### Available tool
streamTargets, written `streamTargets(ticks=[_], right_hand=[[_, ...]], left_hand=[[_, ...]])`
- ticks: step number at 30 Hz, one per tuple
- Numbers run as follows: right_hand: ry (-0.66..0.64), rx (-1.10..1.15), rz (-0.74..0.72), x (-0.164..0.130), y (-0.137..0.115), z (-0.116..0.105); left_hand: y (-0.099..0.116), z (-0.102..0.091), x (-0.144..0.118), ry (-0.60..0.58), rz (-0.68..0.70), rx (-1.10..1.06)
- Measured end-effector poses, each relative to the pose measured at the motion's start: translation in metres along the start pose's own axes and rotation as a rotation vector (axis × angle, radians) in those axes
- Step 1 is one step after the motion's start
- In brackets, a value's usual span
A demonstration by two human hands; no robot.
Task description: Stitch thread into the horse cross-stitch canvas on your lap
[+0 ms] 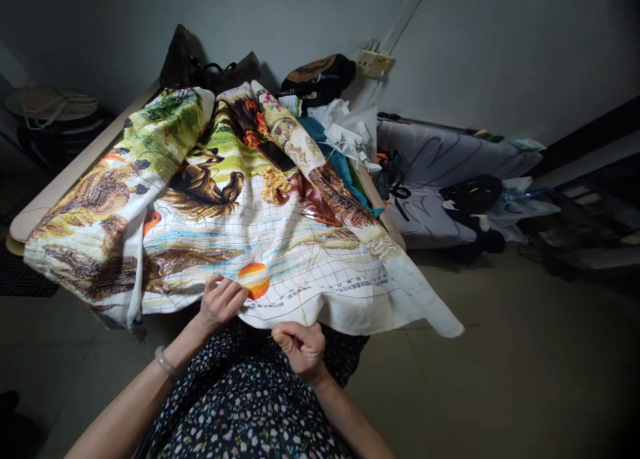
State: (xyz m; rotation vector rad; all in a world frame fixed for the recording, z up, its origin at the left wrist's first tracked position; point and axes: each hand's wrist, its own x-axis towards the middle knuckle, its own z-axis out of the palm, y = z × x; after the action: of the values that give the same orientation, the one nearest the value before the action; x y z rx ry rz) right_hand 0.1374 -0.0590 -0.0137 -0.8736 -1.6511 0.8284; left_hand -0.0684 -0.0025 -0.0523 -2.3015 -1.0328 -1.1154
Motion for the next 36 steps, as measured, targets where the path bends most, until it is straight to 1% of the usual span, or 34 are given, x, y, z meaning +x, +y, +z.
streamTargets(ticks=[6, 11, 14, 18, 22, 25, 30, 32, 36], right_hand=[[-0.006, 0.029, 0.018, -0.002, 0.001, 0.000], [-0.023, 0.025, 0.026, -0.003, -0.003, 0.001], [-0.022, 0.030, 0.007, -0.004, -0.005, 0.002], [-0.006, 0.015, -0.026, -0.008, -0.003, 0.000], [-0.055, -0.028, -0.057, -0.010, 0.000, -0.002], [-0.052, -0.059, -0.059, -0.008, 0.002, -0.003], [-0.059, -0.087, -0.039, -0.004, 0.002, -0.005], [-0.079, -0.082, -0.038, -0.005, 0.000, -0.005], [-0.093, -0.085, -0.057, -0.009, -0.002, -0.005]], left_hand=[[0.002, -0.003, 0.002, -0.060, -0.002, 0.012], [0.017, -0.001, 0.008, -0.001, 0.060, -0.038], [0.023, 0.004, 0.017, -0.010, 0.075, -0.084], [0.018, 0.012, 0.024, -0.028, 0.119, -0.128], [0.008, 0.017, 0.026, -0.036, 0.161, -0.115], [0.004, 0.019, 0.030, -0.059, 0.156, -0.095], [0.006, 0.018, 0.037, -0.140, 0.121, -0.116], [0.008, 0.016, 0.039, -0.121, 0.132, -0.098], [0.011, 0.011, 0.034, -0.020, 0.141, -0.078]])
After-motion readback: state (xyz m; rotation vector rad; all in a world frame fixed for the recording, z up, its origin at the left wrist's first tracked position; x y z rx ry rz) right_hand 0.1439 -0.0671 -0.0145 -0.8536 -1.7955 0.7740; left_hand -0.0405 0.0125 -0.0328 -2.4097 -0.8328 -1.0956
